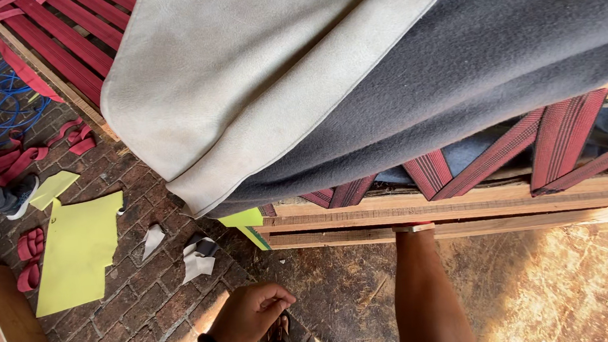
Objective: The person fits a light-colored fabric cover over a foam cushion and a wooden chair frame with woven straps. They smooth the fabric, trim excess material with scissors, and adjust the cover to fit the frame.
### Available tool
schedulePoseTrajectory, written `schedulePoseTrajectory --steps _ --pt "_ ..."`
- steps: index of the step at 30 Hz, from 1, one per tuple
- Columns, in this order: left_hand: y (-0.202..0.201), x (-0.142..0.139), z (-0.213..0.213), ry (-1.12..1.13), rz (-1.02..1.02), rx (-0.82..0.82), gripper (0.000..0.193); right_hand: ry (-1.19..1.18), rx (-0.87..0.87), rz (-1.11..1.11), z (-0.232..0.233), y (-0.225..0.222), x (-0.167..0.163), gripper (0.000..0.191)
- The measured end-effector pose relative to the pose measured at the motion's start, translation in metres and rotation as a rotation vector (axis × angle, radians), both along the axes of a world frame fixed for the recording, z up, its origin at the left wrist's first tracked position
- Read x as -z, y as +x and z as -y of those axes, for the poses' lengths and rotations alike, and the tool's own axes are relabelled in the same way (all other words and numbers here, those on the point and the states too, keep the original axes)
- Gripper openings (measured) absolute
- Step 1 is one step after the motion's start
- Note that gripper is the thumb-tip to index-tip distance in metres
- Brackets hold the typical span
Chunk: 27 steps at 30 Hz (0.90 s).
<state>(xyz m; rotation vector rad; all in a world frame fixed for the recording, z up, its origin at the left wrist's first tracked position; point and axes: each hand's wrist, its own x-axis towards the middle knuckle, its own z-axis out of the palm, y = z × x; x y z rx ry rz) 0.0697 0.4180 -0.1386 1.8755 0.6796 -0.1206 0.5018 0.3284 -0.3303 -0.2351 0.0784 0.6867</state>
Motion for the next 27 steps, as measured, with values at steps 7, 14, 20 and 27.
schedulePoseTrajectory --steps 7,14,20,27 --pt "0.009 -0.006 0.017 0.088 -0.01 0.108 0.016 -0.579 0.325 0.318 0.049 -0.097 0.0 0.042" --pt "0.071 0.017 0.054 0.841 0.296 0.335 0.06 -1.067 0.249 0.246 0.131 -0.197 -0.063 0.024" --pt "0.137 0.064 0.08 1.067 0.347 0.181 0.08 -0.612 -0.008 0.119 0.173 -0.206 -0.091 0.015" --pt "0.148 0.084 0.05 1.224 0.395 0.042 0.039 -0.693 -0.138 0.251 0.195 -0.192 -0.107 0.006"
